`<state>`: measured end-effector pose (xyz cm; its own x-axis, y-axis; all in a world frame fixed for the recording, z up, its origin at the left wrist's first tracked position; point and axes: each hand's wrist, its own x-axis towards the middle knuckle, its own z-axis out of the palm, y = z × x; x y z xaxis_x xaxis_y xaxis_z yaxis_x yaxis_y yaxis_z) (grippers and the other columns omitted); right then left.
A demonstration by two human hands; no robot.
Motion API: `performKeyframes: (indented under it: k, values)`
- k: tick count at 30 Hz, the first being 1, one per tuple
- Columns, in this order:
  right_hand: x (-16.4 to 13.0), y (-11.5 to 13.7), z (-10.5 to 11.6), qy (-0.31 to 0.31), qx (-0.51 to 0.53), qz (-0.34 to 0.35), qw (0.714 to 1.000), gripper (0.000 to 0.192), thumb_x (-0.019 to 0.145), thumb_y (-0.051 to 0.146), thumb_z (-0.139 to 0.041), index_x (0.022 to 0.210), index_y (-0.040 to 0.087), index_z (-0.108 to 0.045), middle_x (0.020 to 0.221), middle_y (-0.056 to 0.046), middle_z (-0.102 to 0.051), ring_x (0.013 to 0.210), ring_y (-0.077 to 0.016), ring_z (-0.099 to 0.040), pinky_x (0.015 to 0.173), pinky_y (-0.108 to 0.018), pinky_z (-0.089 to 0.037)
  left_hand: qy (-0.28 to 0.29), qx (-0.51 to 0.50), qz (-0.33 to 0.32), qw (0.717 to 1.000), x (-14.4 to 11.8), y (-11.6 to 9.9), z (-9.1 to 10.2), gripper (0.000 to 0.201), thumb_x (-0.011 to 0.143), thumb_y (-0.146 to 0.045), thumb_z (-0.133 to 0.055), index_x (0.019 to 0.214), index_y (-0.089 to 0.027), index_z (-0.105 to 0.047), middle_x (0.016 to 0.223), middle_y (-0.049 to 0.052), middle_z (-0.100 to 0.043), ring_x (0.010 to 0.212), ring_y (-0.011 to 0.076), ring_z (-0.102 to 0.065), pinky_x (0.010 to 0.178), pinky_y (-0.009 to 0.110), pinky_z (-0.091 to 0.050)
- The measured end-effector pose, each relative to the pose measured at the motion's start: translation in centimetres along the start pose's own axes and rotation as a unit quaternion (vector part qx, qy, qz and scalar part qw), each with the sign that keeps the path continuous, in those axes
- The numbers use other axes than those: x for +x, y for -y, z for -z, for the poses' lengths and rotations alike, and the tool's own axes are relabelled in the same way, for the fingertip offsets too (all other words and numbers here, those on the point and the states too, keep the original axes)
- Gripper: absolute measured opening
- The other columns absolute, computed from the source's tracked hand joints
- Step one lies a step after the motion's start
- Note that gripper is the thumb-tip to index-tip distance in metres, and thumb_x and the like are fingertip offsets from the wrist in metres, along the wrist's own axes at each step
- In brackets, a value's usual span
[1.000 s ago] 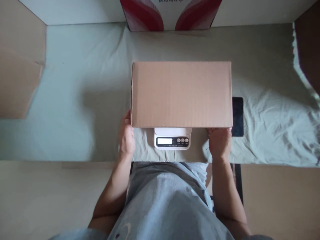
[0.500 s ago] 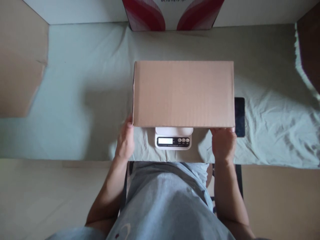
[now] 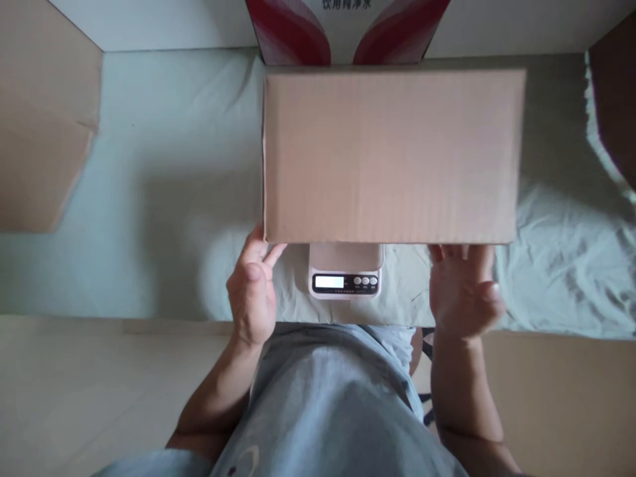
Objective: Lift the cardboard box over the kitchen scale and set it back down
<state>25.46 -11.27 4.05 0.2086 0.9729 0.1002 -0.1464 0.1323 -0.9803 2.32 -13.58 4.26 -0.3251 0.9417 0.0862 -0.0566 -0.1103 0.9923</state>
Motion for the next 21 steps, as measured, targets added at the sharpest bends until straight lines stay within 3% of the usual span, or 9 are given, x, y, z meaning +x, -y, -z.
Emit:
performKeyframes:
  k: [3,6,13,21]
  values:
    - [1.6,1.4,-0.8,0.006,-0.019,0.033,0.999,0.057,0.068,0.067,-0.053,0.117,0.041,-0.059,0.129,0.002,-0.059,0.137,-0.0284,-0.044,0.118,-0.050,-0.030,-0.018,0.003,-0.054,0.998,1.5,-0.8,-0.6,0.045,0.088,-0.063,-0.043,0.118,-0.036,-0.062,0.138,0.000,-0.055,0.138,0.0284,-0.043,0.107,0.048,-0.048]
    - [3.5,1.2,-1.4,0.018,-0.044,0.044,0.998,0.061,0.068,0.071,-0.050,0.122,0.041,-0.055,0.131,0.002,-0.057,0.137,-0.0280,-0.044,0.119,-0.049,-0.031,-0.020,-0.006,-0.060,0.998,3.8,-0.5,-0.9,0.044,0.087,-0.065,-0.043,0.117,-0.037,-0.061,0.138,-0.002,-0.054,0.138,0.0268,-0.042,0.110,0.044,-0.046]
    - [8.4,-3.8,-1.5,0.049,-0.042,0.005,0.998,0.056,0.067,0.071,-0.052,0.113,0.038,-0.055,0.128,0.001,-0.059,0.133,-0.0271,-0.047,0.114,-0.047,-0.036,0.032,-0.007,-0.004,0.999,8.5,4.0,-1.3,0.063,0.084,-0.074,-0.037,0.126,-0.030,-0.055,0.143,0.007,-0.049,0.138,0.0278,-0.043,0.111,0.049,-0.039]
    - [9.0,-6.1,-1.5,0.053,-0.008,-0.016,0.998,0.053,0.071,0.067,-0.055,0.112,0.034,-0.058,0.125,0.000,-0.061,0.130,-0.0260,-0.049,0.113,-0.045,-0.038,0.023,0.014,0.020,0.999,9.1,6.9,-0.9,0.062,0.085,-0.073,-0.036,0.128,-0.033,-0.055,0.144,0.007,-0.050,0.138,0.0267,-0.044,0.108,0.049,-0.042]
